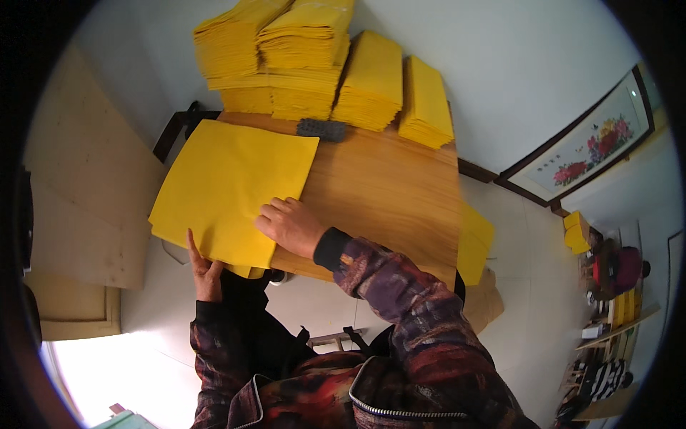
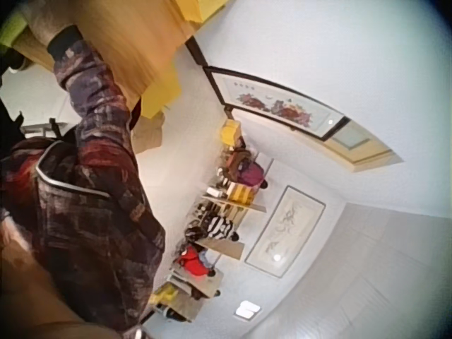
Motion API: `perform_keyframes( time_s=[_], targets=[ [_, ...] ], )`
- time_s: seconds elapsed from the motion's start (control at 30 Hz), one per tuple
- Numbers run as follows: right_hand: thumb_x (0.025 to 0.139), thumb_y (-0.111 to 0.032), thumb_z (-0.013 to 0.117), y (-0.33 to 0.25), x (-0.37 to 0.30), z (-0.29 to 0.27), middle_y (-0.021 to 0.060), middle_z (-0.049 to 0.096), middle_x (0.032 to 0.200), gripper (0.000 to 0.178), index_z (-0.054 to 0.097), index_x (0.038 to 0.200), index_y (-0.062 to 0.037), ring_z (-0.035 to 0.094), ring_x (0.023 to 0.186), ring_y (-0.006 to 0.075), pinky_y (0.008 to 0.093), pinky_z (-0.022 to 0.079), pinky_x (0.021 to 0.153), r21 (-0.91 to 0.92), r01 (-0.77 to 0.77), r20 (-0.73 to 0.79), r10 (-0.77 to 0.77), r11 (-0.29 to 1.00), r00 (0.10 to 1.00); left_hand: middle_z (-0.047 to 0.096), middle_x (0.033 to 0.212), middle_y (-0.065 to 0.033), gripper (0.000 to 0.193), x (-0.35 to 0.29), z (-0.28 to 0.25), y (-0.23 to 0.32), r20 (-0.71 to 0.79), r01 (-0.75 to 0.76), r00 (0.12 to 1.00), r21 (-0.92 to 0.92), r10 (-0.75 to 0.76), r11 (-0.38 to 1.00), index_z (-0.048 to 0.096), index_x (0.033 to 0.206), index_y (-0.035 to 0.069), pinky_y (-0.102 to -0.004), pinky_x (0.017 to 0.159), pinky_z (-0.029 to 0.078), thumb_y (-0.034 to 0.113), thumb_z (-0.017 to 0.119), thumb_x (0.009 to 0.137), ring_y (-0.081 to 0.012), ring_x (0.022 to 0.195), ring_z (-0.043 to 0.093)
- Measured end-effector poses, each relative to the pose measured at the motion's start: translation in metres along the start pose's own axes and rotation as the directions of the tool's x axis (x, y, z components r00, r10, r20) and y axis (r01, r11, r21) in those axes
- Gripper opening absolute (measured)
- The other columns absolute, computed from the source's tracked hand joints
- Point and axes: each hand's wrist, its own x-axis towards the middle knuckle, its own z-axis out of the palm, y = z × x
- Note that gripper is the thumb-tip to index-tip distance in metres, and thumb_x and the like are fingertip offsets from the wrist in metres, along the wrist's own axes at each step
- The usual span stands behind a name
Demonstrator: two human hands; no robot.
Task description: The person repeatedly folds yellow paper sheets on a wooden table, aligning edges and creasing folds by hand. The folded sheets are stacked into neat piles on the table.
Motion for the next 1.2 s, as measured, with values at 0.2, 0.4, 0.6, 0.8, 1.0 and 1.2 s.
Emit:
perform_keyframes(
  time_s=[0.2, 0.4, 0.6, 0.8, 1.0, 1.2],
  targets=[
    [0.077, -0.008, 0.057, 0.017, -0.105, -0.045, 0.0061, 0.057, 0.088, 0.005, 0.055, 0.082, -0.0068, 0.056, 0.086, 0.0231, 0.0348, 0.048, 0.077, -0.021, -0.149, 0.034, 0.150, 0.989, 0.988, 0.037, 0.146, -0.0118, 0.085, -0.001, 0.001, 0.000, -0.056, -0.021, 0.998, 0.186, 0.032, 0.982, 0.015, 0.152, 0.018, -0.0353, 0.109, 0.032, -0.006, 0.053, 0.081, -0.0248, 0.130, 0.041],
    [0.078, -0.009, 0.057, 0.022, -0.204, -0.079, 0.0041, 0.059, 0.094, 0.007, 0.057, 0.085, -0.0072, 0.056, 0.094, 0.0232, 0.0354, 0.044, 0.082, -0.009, -0.304, 0.062, 0.304, 0.953, 0.951, 0.036, 0.145, -0.0135, 0.089, 0.002, -0.005, 0.000, -0.019, -0.007, 1.000, 0.188, 0.011, 0.982, 0.012, 0.152, 0.015, -0.0338, 0.104, 0.037, -0.007, 0.055, 0.078, -0.0248, 0.126, 0.045],
    [0.078, -0.008, 0.056, 0.030, -0.257, -0.094, 0.0018, 0.060, 0.094, 0.009, 0.059, 0.085, -0.0103, 0.058, 0.095, 0.0204, 0.0357, 0.041, 0.080, 0.001, -0.393, 0.027, 0.393, 0.919, 0.919, 0.042, 0.140, -0.0127, 0.089, 0.011, -0.019, -0.010, -0.022, 0.076, 0.997, 0.190, -0.073, 0.979, 0.013, 0.152, 0.018, -0.0322, 0.096, 0.044, -0.009, 0.055, 0.079, -0.0235, 0.117, 0.053],
    [0.074, -0.003, 0.063, 0.036, -0.281, -0.103, 0.0068, 0.062, 0.102, 0.013, 0.058, 0.085, -0.0065, 0.059, 0.099, 0.0285, 0.0392, 0.046, 0.081, 0.108, -0.478, 0.004, 0.480, 0.872, 0.877, 0.063, 0.097, -0.0066, 0.082, 0.007, -0.017, 0.009, -0.172, 0.252, 0.967, 0.497, -0.190, 0.830, 0.021, 0.150, 0.018, -0.0279, 0.062, 0.051, 0.003, 0.065, 0.083, -0.0154, 0.069, 0.061],
    [0.075, -0.012, 0.067, 0.032, -0.290, -0.104, 0.0081, 0.061, 0.107, 0.019, 0.058, 0.091, -0.0050, 0.057, 0.104, 0.0267, 0.0397, 0.043, 0.085, 0.151, -0.477, 0.005, 0.482, 0.866, 0.876, 0.060, 0.104, -0.0141, 0.055, -0.047, 0.069, 0.020, 0.196, -0.256, 0.946, 0.940, 0.256, 0.225, 0.052, 0.129, 0.008, -0.0352, 0.076, 0.052, 0.010, 0.071, 0.077, -0.0269, 0.091, 0.062],
    [0.073, -0.009, 0.066, 0.026, -0.299, -0.103, 0.0095, 0.059, 0.116, 0.024, 0.060, 0.095, -0.0049, 0.055, 0.111, 0.0268, 0.0397, 0.042, 0.094, 0.152, -0.496, 0.013, 0.500, 0.855, 0.866, 0.037, 0.143, -0.0112, 0.080, -0.069, 0.159, -0.023, 0.751, -0.765, 0.631, 0.644, -0.197, 0.003, 0.042, 0.139, 0.024, -0.0498, 0.105, 0.029, 0.034, 0.078, 0.069, -0.0325, 0.133, 0.032]
  ],
)
